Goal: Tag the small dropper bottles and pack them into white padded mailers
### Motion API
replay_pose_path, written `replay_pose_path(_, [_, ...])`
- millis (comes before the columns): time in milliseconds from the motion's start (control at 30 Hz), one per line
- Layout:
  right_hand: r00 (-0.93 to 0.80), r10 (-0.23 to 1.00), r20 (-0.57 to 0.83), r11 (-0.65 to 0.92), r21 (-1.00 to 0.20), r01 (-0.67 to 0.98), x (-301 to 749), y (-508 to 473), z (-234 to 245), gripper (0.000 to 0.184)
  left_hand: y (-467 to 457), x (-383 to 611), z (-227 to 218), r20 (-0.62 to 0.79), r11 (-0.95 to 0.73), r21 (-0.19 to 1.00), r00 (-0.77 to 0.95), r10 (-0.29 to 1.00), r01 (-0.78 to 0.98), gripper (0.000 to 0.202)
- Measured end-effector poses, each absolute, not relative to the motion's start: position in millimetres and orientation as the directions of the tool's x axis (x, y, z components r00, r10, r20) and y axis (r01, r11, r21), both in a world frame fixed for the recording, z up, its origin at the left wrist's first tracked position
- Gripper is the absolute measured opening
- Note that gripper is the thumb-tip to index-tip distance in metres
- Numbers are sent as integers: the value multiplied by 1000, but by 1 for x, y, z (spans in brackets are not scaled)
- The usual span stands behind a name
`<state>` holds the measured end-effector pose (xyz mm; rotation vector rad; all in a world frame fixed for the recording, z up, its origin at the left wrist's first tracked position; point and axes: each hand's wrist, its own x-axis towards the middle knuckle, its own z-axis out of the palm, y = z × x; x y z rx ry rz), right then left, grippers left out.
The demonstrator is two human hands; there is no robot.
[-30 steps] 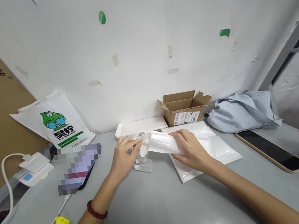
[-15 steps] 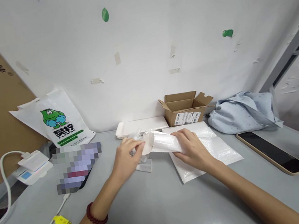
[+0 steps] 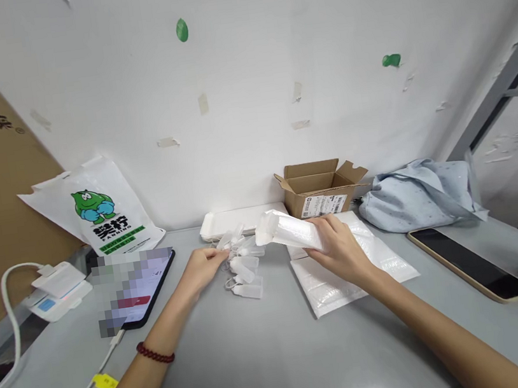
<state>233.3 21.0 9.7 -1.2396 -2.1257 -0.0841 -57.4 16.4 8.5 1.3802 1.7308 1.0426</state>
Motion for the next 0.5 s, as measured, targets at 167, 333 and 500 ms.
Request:
replay_pose_path(167, [-336,761,555,535,-245,808,233,20,11,38,15,-50,10,-109,183,932,-241,964,312,26])
replay_pose_path(333, [-344,757,555,542,-240,806,233,20,10,38,16,-50,7,-89,162,949,-261,961,270,25])
replay_pose_path(500, [-354,762,543,543,-236,806,232,20,9,39,18,-51,2,-33,110,957,-276,961,268,34])
